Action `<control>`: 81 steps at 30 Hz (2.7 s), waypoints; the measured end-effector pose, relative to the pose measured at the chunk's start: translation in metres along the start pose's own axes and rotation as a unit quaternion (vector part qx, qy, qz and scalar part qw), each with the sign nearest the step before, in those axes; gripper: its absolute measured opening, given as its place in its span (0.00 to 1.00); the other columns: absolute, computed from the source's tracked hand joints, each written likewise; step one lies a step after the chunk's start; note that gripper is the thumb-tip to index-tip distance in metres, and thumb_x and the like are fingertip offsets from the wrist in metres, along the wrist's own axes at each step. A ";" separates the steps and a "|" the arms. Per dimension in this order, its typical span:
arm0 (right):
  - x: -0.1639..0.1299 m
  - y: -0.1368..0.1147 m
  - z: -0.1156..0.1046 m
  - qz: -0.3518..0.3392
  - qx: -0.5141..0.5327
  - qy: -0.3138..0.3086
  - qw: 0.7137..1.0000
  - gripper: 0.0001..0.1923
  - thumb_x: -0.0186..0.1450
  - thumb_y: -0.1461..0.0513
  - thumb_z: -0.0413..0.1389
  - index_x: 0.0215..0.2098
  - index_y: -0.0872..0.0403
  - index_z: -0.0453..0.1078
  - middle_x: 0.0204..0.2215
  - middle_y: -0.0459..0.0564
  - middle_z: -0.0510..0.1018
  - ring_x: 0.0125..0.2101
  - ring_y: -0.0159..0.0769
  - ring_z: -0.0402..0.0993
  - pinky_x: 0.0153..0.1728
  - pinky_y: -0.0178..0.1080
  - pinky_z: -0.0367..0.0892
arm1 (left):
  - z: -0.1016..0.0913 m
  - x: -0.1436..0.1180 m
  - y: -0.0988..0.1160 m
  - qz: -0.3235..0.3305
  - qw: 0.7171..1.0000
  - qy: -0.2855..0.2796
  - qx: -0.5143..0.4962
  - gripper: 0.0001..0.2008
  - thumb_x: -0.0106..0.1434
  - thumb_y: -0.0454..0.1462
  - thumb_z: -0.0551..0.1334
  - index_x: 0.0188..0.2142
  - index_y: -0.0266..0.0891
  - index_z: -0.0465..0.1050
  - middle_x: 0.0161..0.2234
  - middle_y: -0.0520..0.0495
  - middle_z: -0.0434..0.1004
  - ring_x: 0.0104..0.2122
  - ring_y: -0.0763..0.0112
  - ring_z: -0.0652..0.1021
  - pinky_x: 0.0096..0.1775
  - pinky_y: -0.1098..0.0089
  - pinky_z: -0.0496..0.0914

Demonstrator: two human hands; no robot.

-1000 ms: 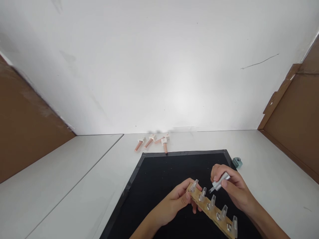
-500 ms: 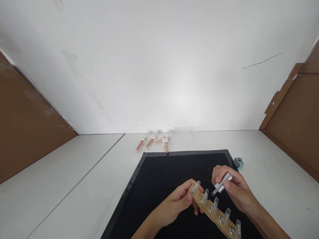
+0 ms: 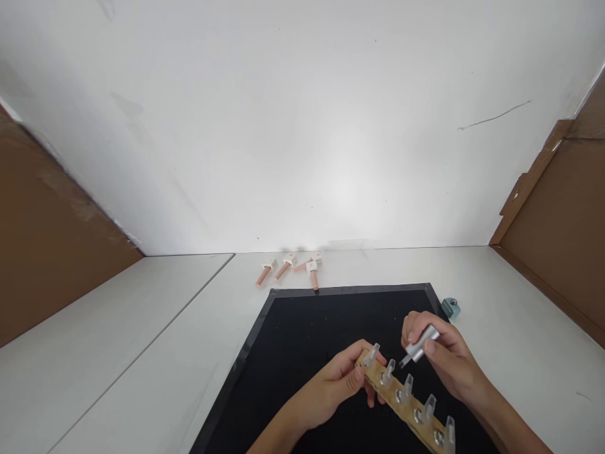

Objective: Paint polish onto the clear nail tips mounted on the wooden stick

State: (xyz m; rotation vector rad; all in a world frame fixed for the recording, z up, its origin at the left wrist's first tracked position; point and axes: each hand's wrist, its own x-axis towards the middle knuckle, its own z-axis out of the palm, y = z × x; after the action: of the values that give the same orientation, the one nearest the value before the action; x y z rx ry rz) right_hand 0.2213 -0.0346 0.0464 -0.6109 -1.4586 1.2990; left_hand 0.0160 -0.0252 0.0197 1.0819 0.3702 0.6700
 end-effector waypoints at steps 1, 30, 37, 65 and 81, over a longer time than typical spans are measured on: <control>0.000 0.000 0.001 0.000 0.000 -0.012 1.000 0.10 0.66 0.51 0.54 0.34 0.47 0.72 0.26 0.43 0.64 0.26 0.34 0.59 0.28 0.35 0.55 | 0.000 0.000 0.000 0.000 1.000 0.000 0.000 0.20 0.58 0.51 0.62 0.39 0.36 0.71 0.30 0.49 0.73 0.28 0.75 0.74 0.32 0.72 0.66; -0.001 -0.004 0.006 -0.021 -0.073 0.003 0.997 0.14 0.66 0.50 0.53 0.32 0.50 0.71 0.24 0.45 0.66 0.24 0.35 0.61 0.25 0.36 0.59 | 0.001 0.002 -0.002 -0.006 1.000 0.001 -0.001 0.20 0.58 0.50 0.62 0.39 0.36 0.71 0.30 0.48 0.74 0.28 0.72 0.74 0.32 0.70 0.66; 0.001 -0.002 -0.001 -0.023 -0.110 0.056 0.992 0.12 0.67 0.52 0.54 0.30 0.50 0.70 0.25 0.45 0.66 0.24 0.35 0.61 0.25 0.36 0.59 | 0.000 0.002 -0.003 -0.005 1.000 -0.003 -0.007 0.19 0.58 0.50 0.62 0.40 0.37 0.71 0.30 0.49 0.73 0.28 0.73 0.74 0.32 0.71 0.66; 0.015 -0.032 0.000 -0.073 -0.085 0.059 0.992 0.11 0.66 0.52 0.56 0.32 0.49 0.73 0.23 0.45 0.67 0.24 0.36 0.62 0.25 0.37 0.58 | -0.005 0.009 0.032 0.047 0.999 0.021 0.006 0.18 0.58 0.50 0.63 0.37 0.37 0.73 0.29 0.50 0.73 0.28 0.73 0.73 0.31 0.70 0.66; 0.037 -0.087 0.005 -0.166 -0.138 0.089 0.972 0.07 0.64 0.54 0.59 0.33 0.48 0.75 0.23 0.45 0.69 0.25 0.37 0.64 0.25 0.39 0.58 | 0.004 0.032 0.084 0.132 0.986 -0.076 0.073 0.16 0.61 0.47 0.60 0.39 0.37 0.73 0.30 0.49 0.73 0.30 0.70 0.75 0.33 0.69 0.68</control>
State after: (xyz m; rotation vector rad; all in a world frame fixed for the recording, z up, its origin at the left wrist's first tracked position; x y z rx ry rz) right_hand 0.2266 -0.0289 0.1406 -0.6156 -1.5261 0.7697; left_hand 0.0154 0.0184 0.0981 1.3280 0.1457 0.7974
